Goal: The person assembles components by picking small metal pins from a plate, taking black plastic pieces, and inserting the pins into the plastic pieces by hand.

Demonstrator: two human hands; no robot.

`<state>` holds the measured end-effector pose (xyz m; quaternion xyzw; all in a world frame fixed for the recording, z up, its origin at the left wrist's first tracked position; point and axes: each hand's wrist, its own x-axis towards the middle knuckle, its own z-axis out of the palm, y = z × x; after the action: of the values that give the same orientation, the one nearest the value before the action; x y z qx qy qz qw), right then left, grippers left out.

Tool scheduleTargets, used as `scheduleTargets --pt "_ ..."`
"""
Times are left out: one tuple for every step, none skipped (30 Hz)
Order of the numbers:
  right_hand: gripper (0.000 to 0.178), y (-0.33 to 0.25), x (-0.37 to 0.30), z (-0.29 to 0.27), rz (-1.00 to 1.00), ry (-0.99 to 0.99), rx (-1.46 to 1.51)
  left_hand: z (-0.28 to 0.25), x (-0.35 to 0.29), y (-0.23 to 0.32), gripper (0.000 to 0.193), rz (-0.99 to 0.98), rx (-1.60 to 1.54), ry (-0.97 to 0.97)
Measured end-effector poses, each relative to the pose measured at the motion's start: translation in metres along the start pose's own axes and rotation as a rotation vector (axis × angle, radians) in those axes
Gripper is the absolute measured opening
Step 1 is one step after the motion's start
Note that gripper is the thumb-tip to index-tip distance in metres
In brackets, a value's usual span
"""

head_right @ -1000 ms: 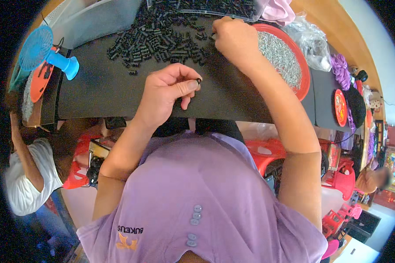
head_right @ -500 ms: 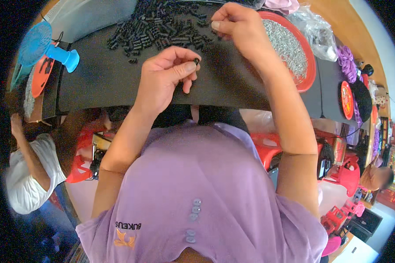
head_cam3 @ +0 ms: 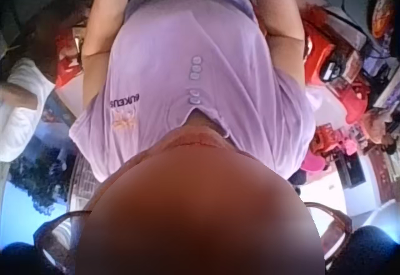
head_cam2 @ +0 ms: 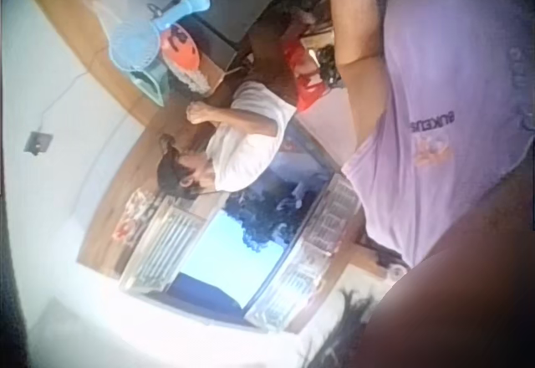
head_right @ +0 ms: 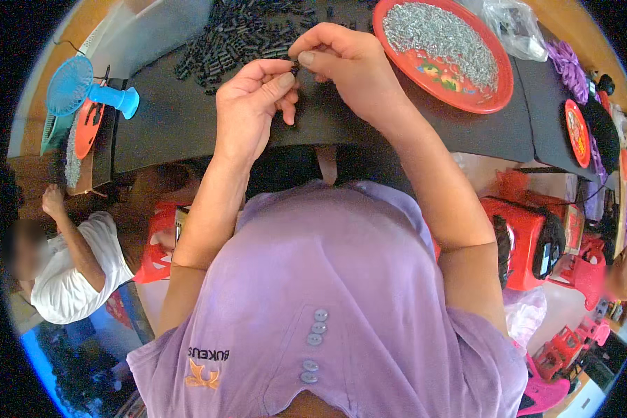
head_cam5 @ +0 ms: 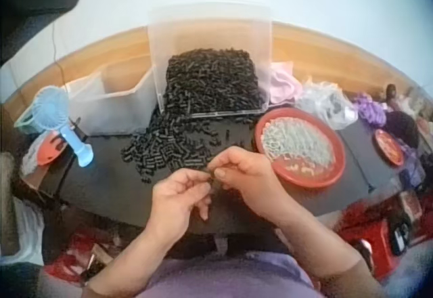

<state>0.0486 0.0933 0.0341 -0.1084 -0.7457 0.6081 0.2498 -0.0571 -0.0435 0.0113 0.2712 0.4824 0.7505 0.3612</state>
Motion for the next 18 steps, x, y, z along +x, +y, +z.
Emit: scheduleTargets --pt "0.014 0.0024 -0.0005 -0.0003 -0.046 -0.011 -0.033 -0.0002 -0.0003 0.0002 0.016 -0.002 0.007 -0.002" --pt "0.013 0.0041 -0.0009 0.0002 -0.090 -0.022 -0.068 -0.0018 -0.0008 0.0001 0.016 -0.002 0.023 -0.014" --pt "0.013 0.0047 -0.0012 0.0005 -0.091 -0.019 -0.065 -0.0028 -0.0010 -0.0002 0.017 -0.002 0.038 -0.026" --pt "0.013 0.0052 -0.0015 0.0008 -0.121 -0.021 -0.116 -0.0030 -0.0011 -0.0006 0.017 -0.004 0.042 -0.028" --pt "0.012 0.0054 -0.0016 0.0013 -0.151 -0.026 -0.168 -0.0034 -0.0010 -0.0009 0.017 0.002 0.045 -0.028" --pt "0.012 0.0050 -0.0021 0.0020 -0.152 -0.024 -0.165 -0.0037 -0.0011 -0.0010 0.016 0.008 0.047 -0.027" --pt "0.012 0.0040 -0.0027 0.0028 -0.204 -0.021 -0.215 -0.0040 -0.0013 -0.0010 0.016 0.006 0.050 -0.028" --pt "0.011 0.0032 -0.0029 0.0028 -0.257 -0.019 -0.266 -0.0039 -0.0012 -0.0012 0.016 0.011 0.050 -0.033" --pt "0.011 0.0025 -0.0028 0.0025 -0.256 -0.018 -0.264 -0.0038 -0.0012 -0.0013 0.015 0.015 0.049 -0.038" --pt "0.011 0.0018 -0.0026 0.0021 -0.304 -0.014 -0.327 -0.0039 -0.0011 -0.0016 0.015 0.014 0.050 -0.039" --pt "0.011 0.0013 -0.0025 0.0018 -0.351 -0.009 -0.389 -0.0037 -0.0009 -0.0017 0.015 0.016 0.053 -0.041" --pt "0.011 0.0010 -0.0022 0.0024 -0.350 -0.008 -0.388 -0.0036 -0.0008 -0.0018 0.015 0.019 0.056 -0.044" --pt "0.010 0.0008 -0.0017 0.0036 -0.397 0.017 -0.385 -0.0035 -0.0008 -0.0019 0.015 0.018 0.056 -0.044" --pt "0.010 0.0006 -0.0015 0.0045 -0.444 0.042 -0.382 -0.0035 -0.0011 -0.0019 0.014 0.021 0.061 -0.044" --pt "0.010 0.0001 -0.0017 0.0044 -0.443 0.042 -0.381 -0.0035 -0.0014 -0.0019 0.014 0.025 0.066 -0.044" --pt "0.010 -0.0005 -0.0020 0.0041 -0.454 0.035 -0.384 -0.0034 -0.0018 -0.0017 0.014 0.024 0.067 -0.044" --pt "0.011 -0.0007 -0.0026 0.0038 -0.464 0.031 -0.388 -0.0029 -0.0020 -0.0014 0.014 0.024 0.073 -0.041" --pt "0.011 -0.0003 -0.0026 0.0039 -0.463 0.033 -0.387 -0.0022 -0.0023 -0.0010 0.014 0.025 0.081 -0.038"
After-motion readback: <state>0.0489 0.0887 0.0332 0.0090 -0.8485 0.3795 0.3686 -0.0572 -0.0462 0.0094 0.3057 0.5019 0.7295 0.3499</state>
